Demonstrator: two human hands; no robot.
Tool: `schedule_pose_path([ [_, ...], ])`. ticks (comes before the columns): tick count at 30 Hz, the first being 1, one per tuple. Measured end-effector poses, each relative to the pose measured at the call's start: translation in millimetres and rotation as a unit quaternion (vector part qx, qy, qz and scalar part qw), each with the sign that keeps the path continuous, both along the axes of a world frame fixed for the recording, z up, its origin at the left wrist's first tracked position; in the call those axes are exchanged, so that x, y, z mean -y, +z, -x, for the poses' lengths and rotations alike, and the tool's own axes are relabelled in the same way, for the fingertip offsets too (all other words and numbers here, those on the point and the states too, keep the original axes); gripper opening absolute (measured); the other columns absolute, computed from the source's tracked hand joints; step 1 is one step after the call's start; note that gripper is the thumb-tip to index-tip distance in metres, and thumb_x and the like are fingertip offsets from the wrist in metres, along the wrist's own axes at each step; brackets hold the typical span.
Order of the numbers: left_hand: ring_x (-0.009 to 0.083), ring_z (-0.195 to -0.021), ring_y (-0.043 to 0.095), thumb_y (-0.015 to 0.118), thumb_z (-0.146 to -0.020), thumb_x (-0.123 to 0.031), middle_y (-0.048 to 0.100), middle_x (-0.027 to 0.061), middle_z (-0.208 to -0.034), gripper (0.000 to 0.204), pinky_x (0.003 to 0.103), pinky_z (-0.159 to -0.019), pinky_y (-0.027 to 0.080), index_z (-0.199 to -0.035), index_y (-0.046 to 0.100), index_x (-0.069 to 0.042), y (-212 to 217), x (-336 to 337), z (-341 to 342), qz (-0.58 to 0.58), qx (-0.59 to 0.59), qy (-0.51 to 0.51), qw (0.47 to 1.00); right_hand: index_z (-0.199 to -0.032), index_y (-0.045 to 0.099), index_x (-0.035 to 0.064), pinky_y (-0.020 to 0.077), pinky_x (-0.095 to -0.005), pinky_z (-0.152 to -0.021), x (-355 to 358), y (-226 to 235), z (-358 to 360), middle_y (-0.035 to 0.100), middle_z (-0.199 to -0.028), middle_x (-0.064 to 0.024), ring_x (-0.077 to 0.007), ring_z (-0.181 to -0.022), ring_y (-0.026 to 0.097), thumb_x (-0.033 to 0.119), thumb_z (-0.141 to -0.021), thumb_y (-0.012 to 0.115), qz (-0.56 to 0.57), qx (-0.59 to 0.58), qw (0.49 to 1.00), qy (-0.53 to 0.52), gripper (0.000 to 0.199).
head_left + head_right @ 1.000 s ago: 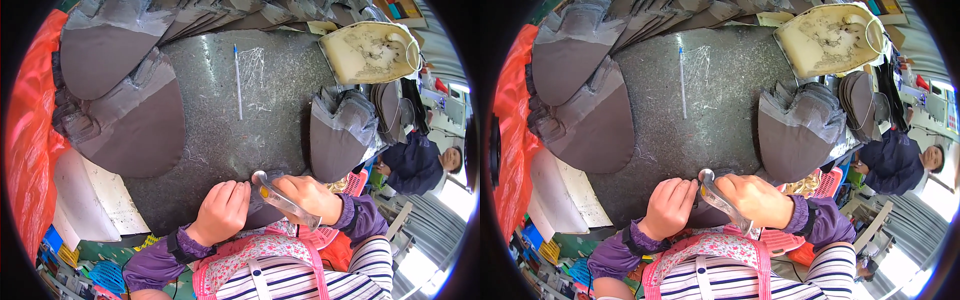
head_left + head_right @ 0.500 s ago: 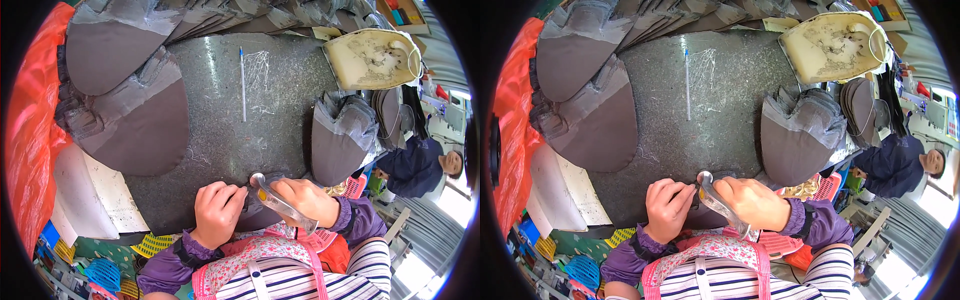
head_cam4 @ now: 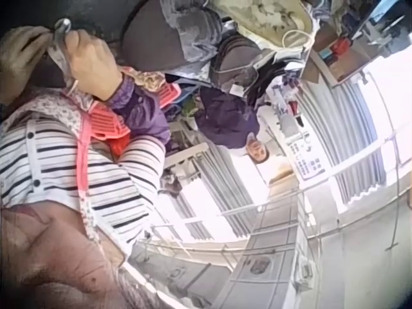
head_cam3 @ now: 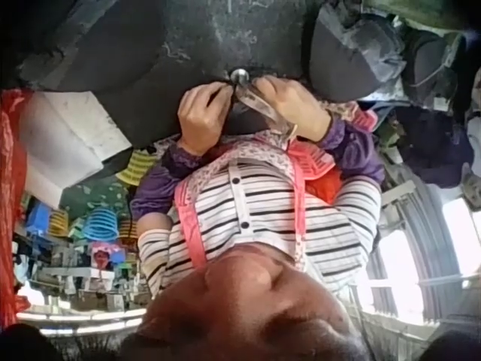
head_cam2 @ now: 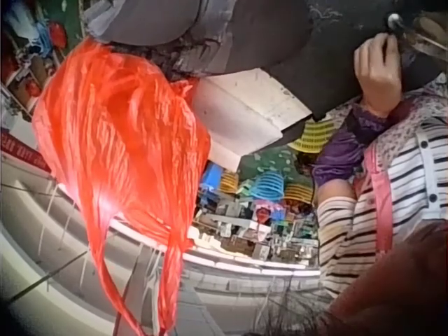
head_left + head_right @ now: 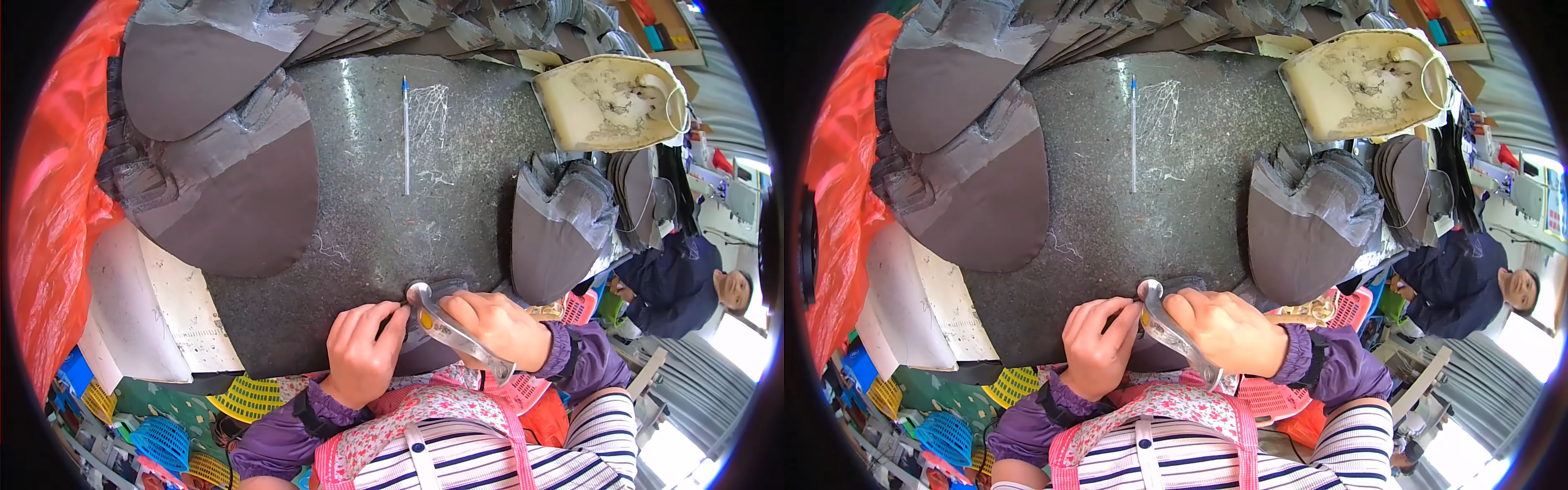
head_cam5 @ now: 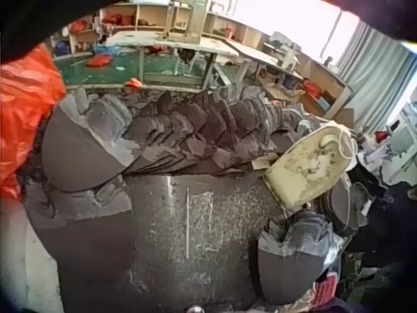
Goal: The person hammers the edges of shoe components on a stone block, moves the finished pieces to a stack, and picks up new components from a pile.
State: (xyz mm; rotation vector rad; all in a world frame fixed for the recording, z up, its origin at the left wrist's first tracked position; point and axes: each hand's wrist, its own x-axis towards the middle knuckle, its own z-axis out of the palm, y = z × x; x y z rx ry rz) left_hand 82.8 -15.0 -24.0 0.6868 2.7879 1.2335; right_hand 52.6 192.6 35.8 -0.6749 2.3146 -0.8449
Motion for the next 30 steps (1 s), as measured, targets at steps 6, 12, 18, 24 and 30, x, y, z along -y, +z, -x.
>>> schedule_pose_path([
  [6, 0.0287, -0.086, 0.065, 0.073, -0.068, 0.004, 0.069, 0.0122, -0.097, 0.024, 0.038, -0.075, 0.052, -0.092, 0.069, 0.001, -11, 0, -10, -0.113, 0.017, 0.030, 0.993, -0.100, 0.046, -0.0039, 0.0521, -0.0445, -0.064, -1, 0, 0, 0.055, -0.088, -0.0199, -0.0388, -0.076, 0.062, 0.005, -0.072, 0.064, 0.010, -0.002, 1.000, 0.000, 0.035],
  [12, 0.0293, -0.087, 0.065, 0.072, -0.068, 0.005, 0.069, 0.0126, -0.097, 0.025, 0.038, -0.077, 0.054, -0.092, 0.069, 0.002, -8, 2, -7, -0.090, 0.007, 0.006, 0.996, -0.101, 0.046, -0.0042, 0.0520, -0.0449, -0.065, -1, -1, 0, 0.055, -0.088, -0.0199, -0.0395, -0.076, 0.062, 0.006, -0.069, 0.068, 0.015, 0.006, 1.000, -0.002, 0.041],
  [18, 0.0295, -0.089, 0.065, 0.069, -0.070, 0.003, 0.069, 0.0142, -0.100, 0.023, 0.039, -0.079, 0.054, -0.093, 0.068, 0.005, -11, 3, -9, -0.092, -0.005, -0.014, 0.996, -0.102, 0.046, -0.0041, 0.0519, -0.0451, -0.064, -2, -1, 0, 0.055, -0.088, -0.0198, -0.0394, -0.076, 0.062, 0.006, -0.069, 0.068, 0.015, 0.003, 1.000, 0.001, 0.041],
  [24, 0.0293, -0.092, 0.064, 0.064, -0.073, -0.003, 0.067, 0.0180, -0.101, 0.023, 0.037, -0.081, 0.053, -0.093, 0.067, 0.007, 0, -3, -8, 0.031, -0.077, -0.077, 0.994, -0.099, 0.047, -0.0031, 0.0519, -0.0446, -0.063, -3, -2, 1, 0.055, -0.086, -0.0192, -0.0381, -0.075, 0.062, 0.010, -0.074, 0.063, 0.026, -0.024, 0.999, -0.004, 0.033],
  [30, 0.0308, -0.089, 0.064, 0.063, -0.069, -0.004, 0.066, 0.0211, -0.099, 0.028, 0.039, -0.078, 0.054, -0.093, 0.067, 0.009, 1, -7, -8, 0.107, -0.139, -0.092, 0.980, -0.094, 0.048, -0.0019, 0.0516, -0.0440, -0.064, -1, 3, 5, 0.055, -0.084, -0.0187, -0.0364, -0.075, 0.062, 0.011, -0.078, 0.061, -0.048, -0.008, 0.998, 0.029, 0.025],
])
